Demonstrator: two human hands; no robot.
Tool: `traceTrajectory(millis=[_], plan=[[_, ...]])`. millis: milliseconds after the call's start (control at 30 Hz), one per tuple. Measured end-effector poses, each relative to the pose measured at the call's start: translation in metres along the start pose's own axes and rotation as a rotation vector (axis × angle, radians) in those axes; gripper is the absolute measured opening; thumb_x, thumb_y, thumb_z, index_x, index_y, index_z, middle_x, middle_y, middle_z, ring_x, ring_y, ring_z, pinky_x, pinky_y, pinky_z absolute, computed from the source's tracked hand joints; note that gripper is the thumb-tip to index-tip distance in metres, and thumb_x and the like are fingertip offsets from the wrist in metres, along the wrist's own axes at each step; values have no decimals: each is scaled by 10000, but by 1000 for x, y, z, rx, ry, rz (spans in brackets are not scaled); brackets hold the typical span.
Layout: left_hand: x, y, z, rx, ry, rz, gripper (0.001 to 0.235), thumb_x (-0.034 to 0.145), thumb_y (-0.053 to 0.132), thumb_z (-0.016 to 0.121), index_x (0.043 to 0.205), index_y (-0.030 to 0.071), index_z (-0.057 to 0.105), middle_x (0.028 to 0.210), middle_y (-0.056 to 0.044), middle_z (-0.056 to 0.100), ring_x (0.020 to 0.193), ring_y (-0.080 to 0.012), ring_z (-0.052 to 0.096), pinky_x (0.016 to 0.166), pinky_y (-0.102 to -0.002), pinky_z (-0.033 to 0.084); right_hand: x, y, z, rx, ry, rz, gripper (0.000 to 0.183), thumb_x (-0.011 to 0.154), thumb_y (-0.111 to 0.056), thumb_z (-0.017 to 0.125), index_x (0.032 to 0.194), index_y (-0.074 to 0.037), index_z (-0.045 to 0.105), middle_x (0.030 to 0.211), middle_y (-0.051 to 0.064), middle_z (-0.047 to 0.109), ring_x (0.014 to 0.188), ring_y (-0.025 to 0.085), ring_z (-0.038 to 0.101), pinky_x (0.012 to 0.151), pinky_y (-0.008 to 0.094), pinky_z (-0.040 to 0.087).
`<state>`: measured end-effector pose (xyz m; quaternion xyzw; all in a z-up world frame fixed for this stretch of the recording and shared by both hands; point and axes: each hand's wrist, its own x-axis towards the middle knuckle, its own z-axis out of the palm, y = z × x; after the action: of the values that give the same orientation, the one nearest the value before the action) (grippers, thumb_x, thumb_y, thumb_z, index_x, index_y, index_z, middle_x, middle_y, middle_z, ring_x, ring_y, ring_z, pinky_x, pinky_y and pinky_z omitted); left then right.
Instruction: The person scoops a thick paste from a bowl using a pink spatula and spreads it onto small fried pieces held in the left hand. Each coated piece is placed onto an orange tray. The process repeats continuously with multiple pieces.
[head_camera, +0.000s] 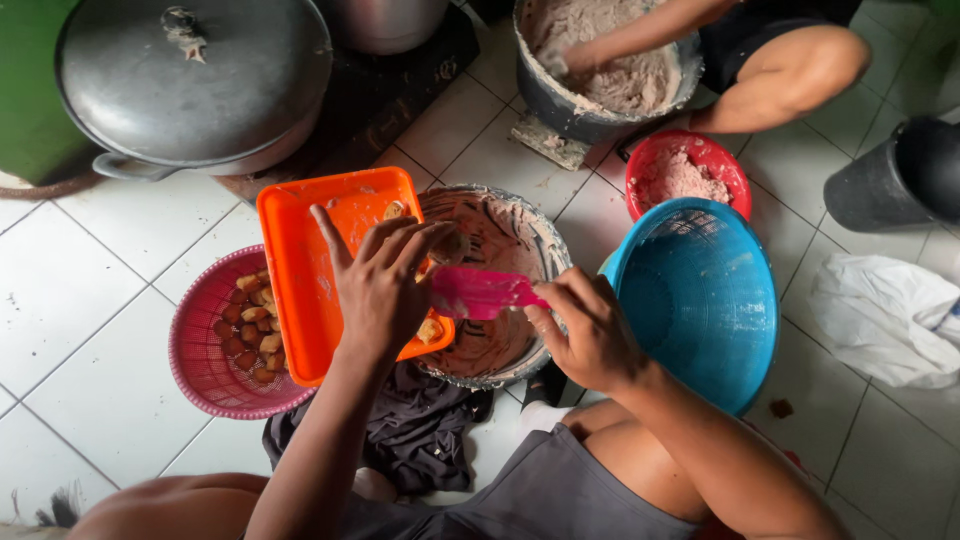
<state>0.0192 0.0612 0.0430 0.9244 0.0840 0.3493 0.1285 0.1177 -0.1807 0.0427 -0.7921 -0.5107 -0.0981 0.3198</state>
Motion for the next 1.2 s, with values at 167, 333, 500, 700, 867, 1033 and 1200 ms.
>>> traceTrajectory(millis=[167, 333, 500, 700, 867, 1033, 1200], plan=[[1, 9, -9, -295, 54, -92, 419, 693, 258, 862, 1101, 213, 780, 1074, 13, 746, 1107, -185, 682, 1249, -701, 100, 1, 10, 3, 270, -64, 209, 244, 1024, -195, 605, 1122, 22, 660, 977, 120, 622, 887, 261, 627, 798, 349, 493], [-18, 3, 4, -691, 92, -151, 349, 778, 236, 842, 1093, 133, 731, 1136, -57, 741, 1187, -242, 675, 1271, -619, 165, -9, 31, 23, 534, -463, 412, 271, 1033, -248, 547, 1061, -34, 710, 915, 70, 641, 885, 204, 625, 829, 337, 493], [-72, -35, 65, -807, 22, -574, 291, 857, 160, 755, 1130, 74, 702, 1139, -73, 748, 1107, -236, 711, 1039, -416, 526, -23, 52, 20, 826, -387, 680, 342, 1106, -283, 482, 1080, -17, 695, 792, -37, 461, 747, 78, 430, 692, 248, 366], [-139, -101, 150, -425, -47, -814, 287, 836, 169, 800, 1088, 57, 722, 1061, -127, 759, 1081, -284, 699, 934, -416, 524, -23, 57, 6, 845, -354, 802, 344, 1087, -287, 455, 1087, -28, 681, 740, -71, 374, 676, 43, 338, 600, 211, 317], [-102, -143, 196, -426, -7, -899, 389, 834, 287, 806, 1147, 78, 709, 1131, -119, 753, 1128, -278, 695, 1030, -404, 524, -12, 46, 9, 883, -378, 842, 344, 1091, -268, 443, 1112, -12, 670, 752, -72, 382, 675, 47, 340, 594, 215, 328], [-57, -173, 177, -330, 3, -703, 665, 869, 351, 866, 1391, 88, 549, 1392, -151, 569, 1325, -354, 480, 1131, -471, 347, -22, 62, 22, 933, -388, 959, 347, 1105, -266, 461, 1208, -8, 668, 744, -56, 403, 635, 59, 355, 566, 236, 335], [-118, -253, 127, -113, 176, -630, 391, 1084, 240, 761, 1401, 85, 595, 1364, -111, 641, 1295, -292, 557, 1150, -457, 425, -39, 133, 62, -64, -823, 588, 186, 1014, -159, 543, 1143, -32, 588, 813, 196, 709, 781, 383, 706, 664, 481, 526]])
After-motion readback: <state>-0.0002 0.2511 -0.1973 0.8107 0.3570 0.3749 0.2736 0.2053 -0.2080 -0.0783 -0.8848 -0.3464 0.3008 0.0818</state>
